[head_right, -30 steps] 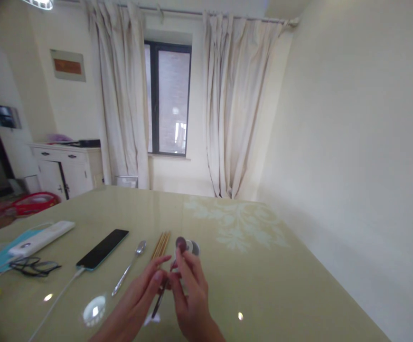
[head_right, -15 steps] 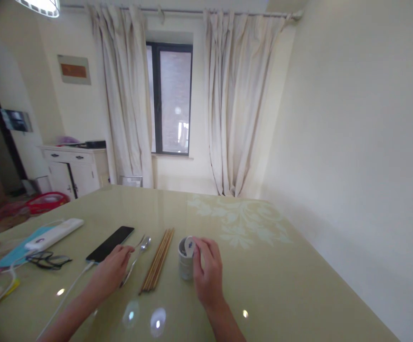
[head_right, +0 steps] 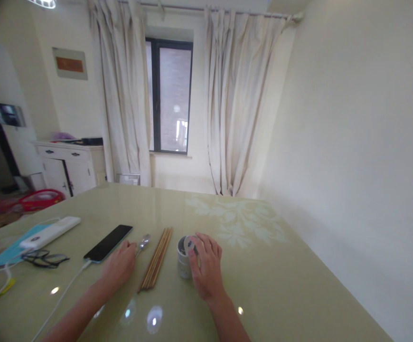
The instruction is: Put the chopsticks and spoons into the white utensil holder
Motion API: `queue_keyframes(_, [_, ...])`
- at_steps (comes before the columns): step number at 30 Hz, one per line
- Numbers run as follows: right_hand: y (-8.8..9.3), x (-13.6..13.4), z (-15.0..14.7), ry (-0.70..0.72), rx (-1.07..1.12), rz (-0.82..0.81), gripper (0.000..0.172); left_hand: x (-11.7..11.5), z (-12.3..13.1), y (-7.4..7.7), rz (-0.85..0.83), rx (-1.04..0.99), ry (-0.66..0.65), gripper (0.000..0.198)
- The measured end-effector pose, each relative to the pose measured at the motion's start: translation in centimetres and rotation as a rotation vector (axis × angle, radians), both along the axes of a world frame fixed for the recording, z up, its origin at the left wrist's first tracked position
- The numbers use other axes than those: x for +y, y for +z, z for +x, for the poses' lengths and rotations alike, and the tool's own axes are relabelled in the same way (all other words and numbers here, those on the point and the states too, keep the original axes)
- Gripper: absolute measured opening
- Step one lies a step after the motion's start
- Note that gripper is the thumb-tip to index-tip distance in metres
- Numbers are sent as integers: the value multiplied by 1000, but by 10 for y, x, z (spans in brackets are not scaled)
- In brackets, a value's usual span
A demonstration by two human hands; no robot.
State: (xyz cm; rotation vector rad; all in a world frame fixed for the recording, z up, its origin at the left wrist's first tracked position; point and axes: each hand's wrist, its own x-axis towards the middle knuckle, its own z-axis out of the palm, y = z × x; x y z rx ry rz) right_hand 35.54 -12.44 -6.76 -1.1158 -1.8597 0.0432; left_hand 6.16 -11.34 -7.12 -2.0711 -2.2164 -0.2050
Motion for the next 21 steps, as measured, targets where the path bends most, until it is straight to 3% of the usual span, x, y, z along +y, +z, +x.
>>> queue_keyframes(6, [-6,4,1,22,-39,-24,38,5,14,10,-57,22,35,40])
queue_keyframes(14, [-2,3,1,18,-12,14,40,1,14,0,-24,-29,61,29])
queue_keyframes(21, [2,0,-1,27,51,-23,42,-2,13,-13,99,-70,19,33])
